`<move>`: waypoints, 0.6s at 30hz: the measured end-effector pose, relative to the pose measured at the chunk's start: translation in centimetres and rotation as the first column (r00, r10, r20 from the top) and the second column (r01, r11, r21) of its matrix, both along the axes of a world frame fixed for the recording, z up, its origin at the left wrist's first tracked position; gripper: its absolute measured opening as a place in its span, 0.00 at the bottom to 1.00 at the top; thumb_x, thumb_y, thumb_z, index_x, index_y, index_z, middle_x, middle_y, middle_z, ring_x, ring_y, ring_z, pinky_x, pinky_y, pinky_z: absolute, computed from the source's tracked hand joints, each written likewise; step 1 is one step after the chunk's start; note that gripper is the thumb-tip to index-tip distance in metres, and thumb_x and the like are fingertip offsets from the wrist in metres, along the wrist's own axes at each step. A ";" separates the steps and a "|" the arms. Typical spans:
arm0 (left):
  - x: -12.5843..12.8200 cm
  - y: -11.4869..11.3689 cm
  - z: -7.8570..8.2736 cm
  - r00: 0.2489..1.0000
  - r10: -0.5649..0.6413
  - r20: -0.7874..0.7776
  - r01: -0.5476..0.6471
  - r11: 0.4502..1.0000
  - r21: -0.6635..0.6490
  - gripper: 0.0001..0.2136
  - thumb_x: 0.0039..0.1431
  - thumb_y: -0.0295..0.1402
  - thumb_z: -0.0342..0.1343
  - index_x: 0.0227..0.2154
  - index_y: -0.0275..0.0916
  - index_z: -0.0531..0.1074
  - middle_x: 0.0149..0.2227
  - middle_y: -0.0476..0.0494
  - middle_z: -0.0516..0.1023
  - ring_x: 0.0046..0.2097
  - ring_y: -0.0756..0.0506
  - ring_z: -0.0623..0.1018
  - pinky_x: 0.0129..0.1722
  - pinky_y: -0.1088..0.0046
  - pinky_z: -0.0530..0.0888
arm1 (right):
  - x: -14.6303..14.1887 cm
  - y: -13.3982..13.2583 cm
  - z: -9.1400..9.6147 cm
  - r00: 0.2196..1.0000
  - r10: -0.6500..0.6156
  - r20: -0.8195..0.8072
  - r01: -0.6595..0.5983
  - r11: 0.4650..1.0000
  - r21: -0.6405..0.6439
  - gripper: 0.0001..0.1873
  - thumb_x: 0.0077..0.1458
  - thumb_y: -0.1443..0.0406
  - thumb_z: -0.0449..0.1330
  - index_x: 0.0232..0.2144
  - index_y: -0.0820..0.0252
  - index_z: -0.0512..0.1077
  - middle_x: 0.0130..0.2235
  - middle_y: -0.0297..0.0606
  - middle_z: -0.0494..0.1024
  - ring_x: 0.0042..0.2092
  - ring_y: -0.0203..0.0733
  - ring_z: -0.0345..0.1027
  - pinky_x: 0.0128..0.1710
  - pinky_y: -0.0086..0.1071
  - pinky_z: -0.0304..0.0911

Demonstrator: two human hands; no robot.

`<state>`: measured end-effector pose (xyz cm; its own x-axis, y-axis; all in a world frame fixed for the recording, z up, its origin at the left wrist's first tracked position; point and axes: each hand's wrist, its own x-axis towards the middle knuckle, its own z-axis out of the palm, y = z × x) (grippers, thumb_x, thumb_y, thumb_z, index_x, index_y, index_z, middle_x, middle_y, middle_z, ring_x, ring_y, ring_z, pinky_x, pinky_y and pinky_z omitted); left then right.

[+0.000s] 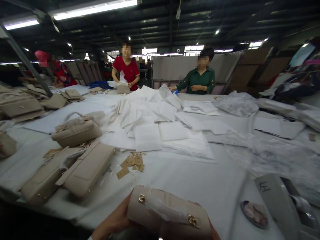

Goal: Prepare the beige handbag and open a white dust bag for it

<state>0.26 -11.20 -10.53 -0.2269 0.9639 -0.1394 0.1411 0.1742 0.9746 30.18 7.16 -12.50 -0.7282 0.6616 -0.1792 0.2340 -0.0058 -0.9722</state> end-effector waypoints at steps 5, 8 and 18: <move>-0.4 2.7 1.4 0.998 0.058 0.001 -0.058 0.998 0.008 0.25 0.50 0.36 0.63 0.53 0.44 0.68 0.51 0.45 0.76 0.48 0.37 0.75 0.51 0.62 0.73 | -2.1 1.4 1.6 0.988 -0.134 0.071 0.128 0.988 0.082 0.35 0.40 0.62 0.64 0.53 0.60 0.67 0.52 0.45 0.76 0.55 0.57 0.67 0.57 0.45 0.62; -0.4 2.9 1.4 0.998 0.060 0.006 -0.060 0.998 0.012 0.22 0.52 0.37 0.62 0.51 0.42 0.70 0.48 0.43 0.77 0.48 0.37 0.75 0.51 0.62 0.73 | -2.2 1.7 1.8 0.986 -0.152 0.065 0.142 0.981 0.132 0.28 0.39 0.60 0.64 0.46 0.60 0.72 0.49 0.45 0.78 0.52 0.58 0.69 0.54 0.49 0.64; -0.4 4.4 6.9 0.993 0.092 -0.079 -0.085 0.992 0.089 0.29 0.47 0.33 0.66 0.54 0.44 0.66 0.59 0.40 0.69 0.60 0.35 0.66 0.63 0.60 0.60 | -2.1 3.4 2.0 0.936 -0.332 -0.117 0.339 0.940 0.044 0.38 0.45 0.45 0.61 0.55 0.56 0.66 0.51 0.48 0.77 0.47 0.57 0.73 0.35 0.42 0.75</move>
